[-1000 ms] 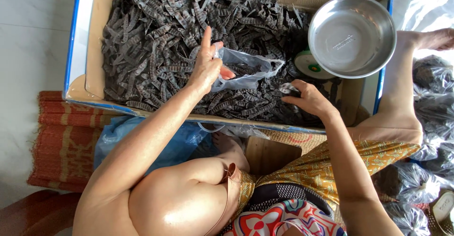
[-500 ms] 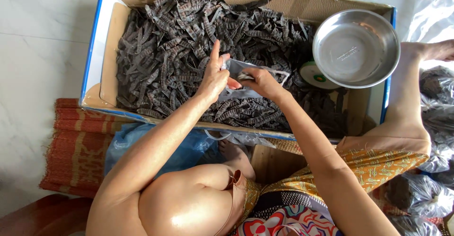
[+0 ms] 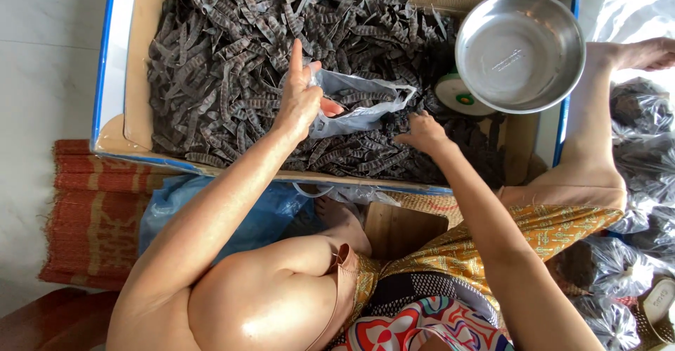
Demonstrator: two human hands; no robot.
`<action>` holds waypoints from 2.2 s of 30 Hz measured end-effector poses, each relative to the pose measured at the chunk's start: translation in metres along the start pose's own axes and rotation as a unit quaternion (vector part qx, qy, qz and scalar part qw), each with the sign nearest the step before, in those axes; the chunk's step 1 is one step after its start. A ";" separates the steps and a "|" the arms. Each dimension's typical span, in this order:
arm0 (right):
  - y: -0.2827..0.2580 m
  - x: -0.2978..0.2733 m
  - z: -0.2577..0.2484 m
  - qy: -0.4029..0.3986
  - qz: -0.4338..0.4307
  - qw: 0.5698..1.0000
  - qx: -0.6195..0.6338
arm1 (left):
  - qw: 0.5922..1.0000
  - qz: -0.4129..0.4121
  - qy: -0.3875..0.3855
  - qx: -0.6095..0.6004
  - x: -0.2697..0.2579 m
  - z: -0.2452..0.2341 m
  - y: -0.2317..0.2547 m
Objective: The person picks up dried seed pods from a cardboard box and places them into a plastic bag. Once the bag is filled, they tie it closed and set it aside before repeating the process with a new bag.
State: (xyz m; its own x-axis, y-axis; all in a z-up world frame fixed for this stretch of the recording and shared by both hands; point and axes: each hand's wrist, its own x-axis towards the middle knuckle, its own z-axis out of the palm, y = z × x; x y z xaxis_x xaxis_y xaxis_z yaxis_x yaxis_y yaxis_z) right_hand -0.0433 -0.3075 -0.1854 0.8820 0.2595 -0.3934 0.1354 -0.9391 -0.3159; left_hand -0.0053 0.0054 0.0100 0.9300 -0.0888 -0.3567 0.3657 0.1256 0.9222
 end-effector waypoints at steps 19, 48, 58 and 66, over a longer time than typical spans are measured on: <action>-0.021 0.025 0.074 -0.013 0.080 0.996 -0.019 | 0.999 -0.003 0.006 0.043 -0.003 0.002 0.002; -0.098 -0.056 -0.173 0.167 -0.061 0.842 0.510 | 1.000 -0.007 -0.016 0.016 0.000 0.002 -0.003; -0.156 -0.007 -0.104 0.266 -0.306 0.847 0.344 | 1.000 -0.011 -0.014 0.015 0.005 -0.003 -0.006; -0.151 -0.023 -0.134 0.218 -0.241 0.912 0.250 | 1.000 -0.017 -0.013 0.007 0.005 -0.003 -0.005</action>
State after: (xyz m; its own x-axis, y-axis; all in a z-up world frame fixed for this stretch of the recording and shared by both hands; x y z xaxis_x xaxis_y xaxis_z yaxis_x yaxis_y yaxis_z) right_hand -0.0233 -0.2017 -0.0130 0.8844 0.3986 0.2428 0.4294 -0.4910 -0.7580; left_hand -0.0029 0.0074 0.0031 0.9155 -0.1192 -0.3843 0.3967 0.1078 0.9116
